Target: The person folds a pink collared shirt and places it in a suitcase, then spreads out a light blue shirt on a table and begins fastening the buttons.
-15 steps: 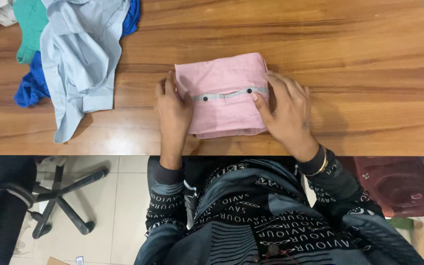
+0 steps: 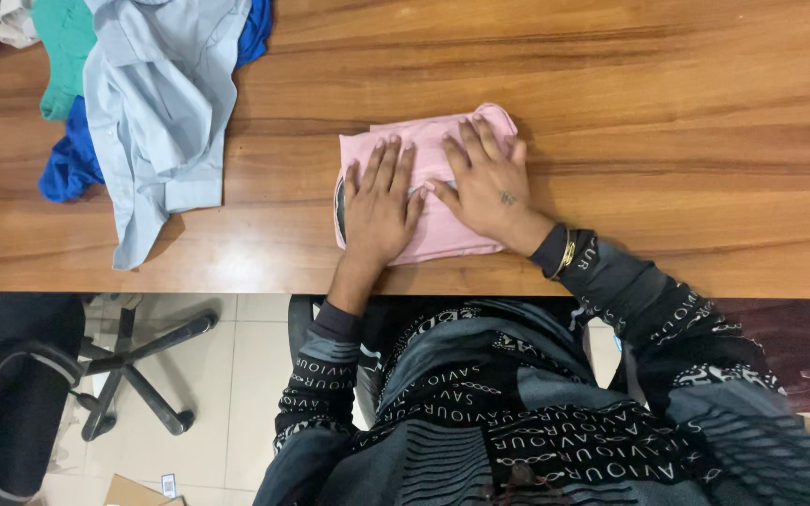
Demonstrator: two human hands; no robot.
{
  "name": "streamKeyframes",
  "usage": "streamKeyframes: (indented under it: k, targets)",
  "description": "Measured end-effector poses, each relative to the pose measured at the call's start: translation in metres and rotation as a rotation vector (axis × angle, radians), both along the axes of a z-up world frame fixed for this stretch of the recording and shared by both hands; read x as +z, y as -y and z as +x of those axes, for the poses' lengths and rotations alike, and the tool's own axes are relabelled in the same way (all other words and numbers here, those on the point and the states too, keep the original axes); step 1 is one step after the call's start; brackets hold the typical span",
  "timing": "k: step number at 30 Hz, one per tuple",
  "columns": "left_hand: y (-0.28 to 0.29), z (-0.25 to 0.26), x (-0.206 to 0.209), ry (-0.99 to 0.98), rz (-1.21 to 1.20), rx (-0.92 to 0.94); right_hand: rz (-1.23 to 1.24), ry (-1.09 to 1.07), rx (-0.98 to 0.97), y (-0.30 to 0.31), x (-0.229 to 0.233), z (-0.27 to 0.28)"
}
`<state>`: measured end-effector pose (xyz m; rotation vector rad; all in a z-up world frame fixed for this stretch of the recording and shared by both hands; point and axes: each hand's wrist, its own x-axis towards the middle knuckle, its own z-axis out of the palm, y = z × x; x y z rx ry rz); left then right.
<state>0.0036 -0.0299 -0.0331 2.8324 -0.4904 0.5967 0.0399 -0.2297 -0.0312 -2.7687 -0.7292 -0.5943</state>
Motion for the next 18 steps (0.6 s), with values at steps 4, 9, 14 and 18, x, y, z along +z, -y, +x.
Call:
streamKeyframes:
  k: [4, 9, 14, 18]
  targets:
    - [0.016, -0.017, 0.000, -0.003, -0.162, 0.057, 0.067, 0.097, 0.229, 0.024, 0.001, 0.025]
    - [0.042, -0.065, 0.013, 0.022, -0.309, -0.079, 0.139, 0.112, 0.255, 0.055, 0.022, 0.064]
    - [0.046, -0.091, 0.041, 0.016, -0.378, -0.105, 0.018, -0.308, 0.044, 0.063, 0.033, 0.102]
    - [0.029, -0.076, 0.052, -0.484, -0.636, -0.123, 0.082, -0.782, 0.121, 0.074, 0.049, 0.140]
